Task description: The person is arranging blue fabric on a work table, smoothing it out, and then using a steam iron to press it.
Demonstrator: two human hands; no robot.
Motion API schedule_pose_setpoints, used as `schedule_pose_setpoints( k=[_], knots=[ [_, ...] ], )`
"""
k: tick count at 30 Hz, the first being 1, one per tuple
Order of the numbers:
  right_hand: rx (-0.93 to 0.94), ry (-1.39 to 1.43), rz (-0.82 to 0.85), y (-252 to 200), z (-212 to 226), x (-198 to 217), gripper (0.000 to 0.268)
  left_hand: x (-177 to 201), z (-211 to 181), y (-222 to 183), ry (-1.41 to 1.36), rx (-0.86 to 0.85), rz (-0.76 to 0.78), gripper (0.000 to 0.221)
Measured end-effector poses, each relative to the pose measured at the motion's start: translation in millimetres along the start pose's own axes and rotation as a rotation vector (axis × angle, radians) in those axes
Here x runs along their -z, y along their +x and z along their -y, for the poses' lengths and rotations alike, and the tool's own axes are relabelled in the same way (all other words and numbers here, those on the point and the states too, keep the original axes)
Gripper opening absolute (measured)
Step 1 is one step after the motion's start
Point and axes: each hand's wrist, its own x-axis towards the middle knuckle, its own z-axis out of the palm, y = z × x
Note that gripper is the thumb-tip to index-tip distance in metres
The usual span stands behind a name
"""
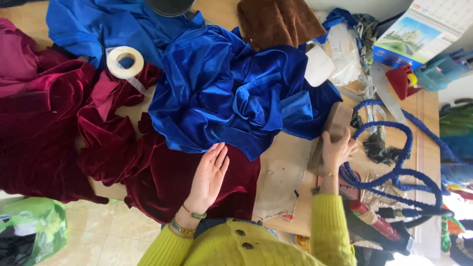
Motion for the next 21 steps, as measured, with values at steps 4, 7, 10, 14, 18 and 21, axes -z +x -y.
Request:
schedule_pose_setpoints(
  k=[4,7,10,14,18,21],
  knots=[
    [0.537,-0.586,-0.564,-56.2,32.8,-22.8,0.062,41.5,31.7,57.3,0.085,-0.083,0.119,0.031],
    [0.903,-0.644,-0.258,-111.7,46.1,-18.3,0.067,65.8,58.1,98.1,0.036,-0.079,0.232,0.027],
    [0.975,-0.034,0.378,-132.7,50.3,-24.1,0.079,19.6,42.6,75.4,-0.007,-0.053,0.306,0.023],
    [1.161,0.228,0.005,-115.5,60.4,-42.0,0.022,-6.2,26.6,77.8,0.027,-0.008,0.357,0.018],
    [1.087,0.602,-0.063,-116.3,85.7,-7.8,0.016,-65.1,-21.9,44.6,0.071,-0.076,0.418,0.024],
    [1.163,0.640,-0.183,-122.3,83.4,7.9,0.022,-92.2,-55.5,25.8,0.004,-0.222,0.587,0.024]
  ],
)
